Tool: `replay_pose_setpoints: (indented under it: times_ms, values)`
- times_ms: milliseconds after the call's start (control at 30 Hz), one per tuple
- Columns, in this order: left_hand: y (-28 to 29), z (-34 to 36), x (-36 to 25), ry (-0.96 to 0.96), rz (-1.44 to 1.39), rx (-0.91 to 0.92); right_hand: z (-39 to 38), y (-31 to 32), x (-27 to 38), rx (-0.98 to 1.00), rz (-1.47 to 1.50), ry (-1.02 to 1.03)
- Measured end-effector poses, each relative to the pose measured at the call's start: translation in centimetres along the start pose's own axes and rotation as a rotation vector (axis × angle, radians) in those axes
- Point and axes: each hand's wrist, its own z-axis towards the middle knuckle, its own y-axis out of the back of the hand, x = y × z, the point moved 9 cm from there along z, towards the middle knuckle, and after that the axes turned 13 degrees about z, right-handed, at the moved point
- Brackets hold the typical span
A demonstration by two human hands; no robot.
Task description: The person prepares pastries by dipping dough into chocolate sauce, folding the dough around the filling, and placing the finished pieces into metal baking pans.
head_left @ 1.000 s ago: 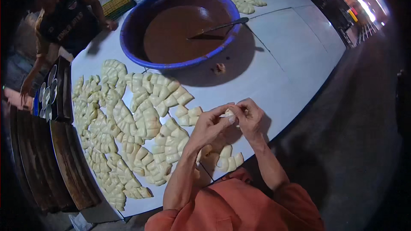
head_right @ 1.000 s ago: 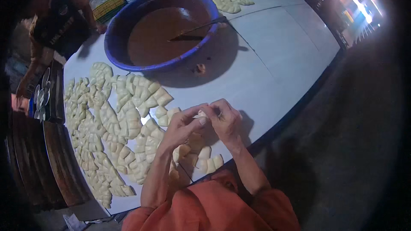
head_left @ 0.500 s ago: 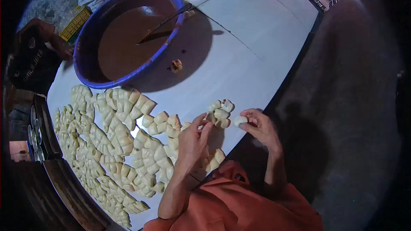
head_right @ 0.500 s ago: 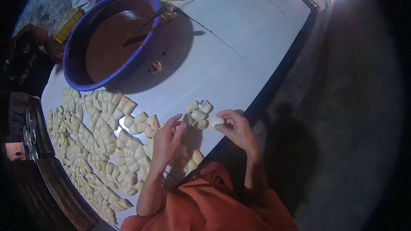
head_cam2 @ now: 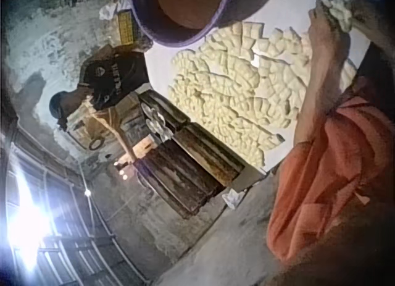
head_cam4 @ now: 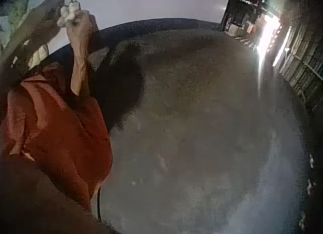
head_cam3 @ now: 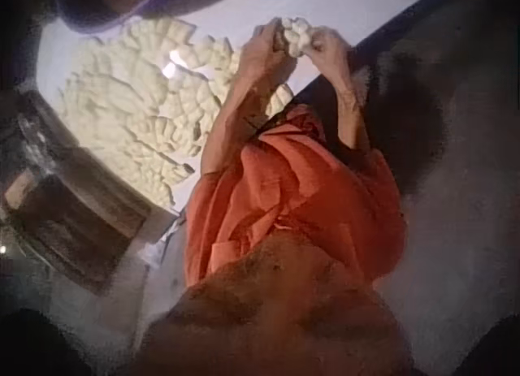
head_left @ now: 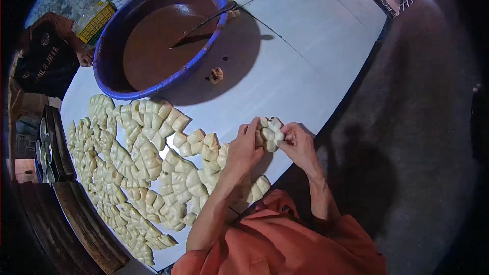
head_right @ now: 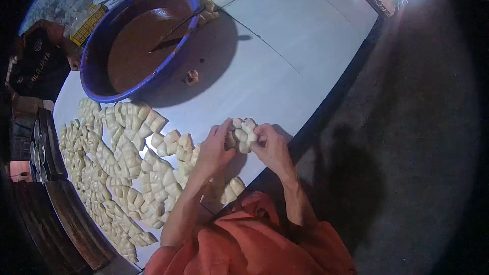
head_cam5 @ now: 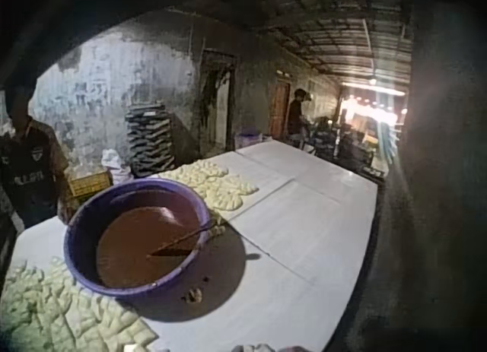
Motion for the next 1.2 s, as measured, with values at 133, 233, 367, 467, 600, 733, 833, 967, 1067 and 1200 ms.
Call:
replay_pose_setpoints:
  times_ms: [133, 233, 367, 467, 600, 733, 833, 967, 1067, 1200]
  values:
    - [1.8, -0.3, -1.0, 0.085, 0.025, 0.028, 0.2, 0.4, 0.6, 0.055, -0.013, -0.031]
    - [2.6, -0.7, -0.4, 0.223, 0.110, 0.032, -0.2, 1.0, 3.8, -0.063, -0.165, 0.020]
    - [0.4, 0.6, -0.1, 0.090, 0.044, 0.085, 0.6, -0.4, 2.9, 0.007, -0.079, 0.050]
    - [1.1, 0.6, -0.1, 0.047, -0.019, 0.065, 0.9, -1.1, 2.7, 0.096, -0.105, -0.027]
    - [2.2, -0.7, -0.3, 0.155, 0.098, 0.092, 0.5, 1.1, 2.4, -0.019, -0.143, 0.014]
    - [-0.6, 0.0, -0.7, 0.199, 0.184, 0.127, 0.6, -1.4, 3.1, 0.029, -0.253, 0.083]
    - [-0.9, 0.6, -1.7, 0.149, 0.091, 0.006, 0.7, -1.5, 3.5, 0.017, -0.210, 0.081]
    - [-0.7, 0.7, -1.3, 0.127, -0.027, -0.012, 1.1, -1.1, 2.5, -0.012, -0.094, 0.021]
    - [0.7, -0.7, -1.4, 0.219, 0.053, -0.077, 0.7, -1.9, 4.0, -0.019, -0.303, 0.163]
    - [0.6, -0.7, -2.1, 0.221, -0.014, -0.115, 0.6, -3.0, 3.8, 0.012, -0.421, 0.141]
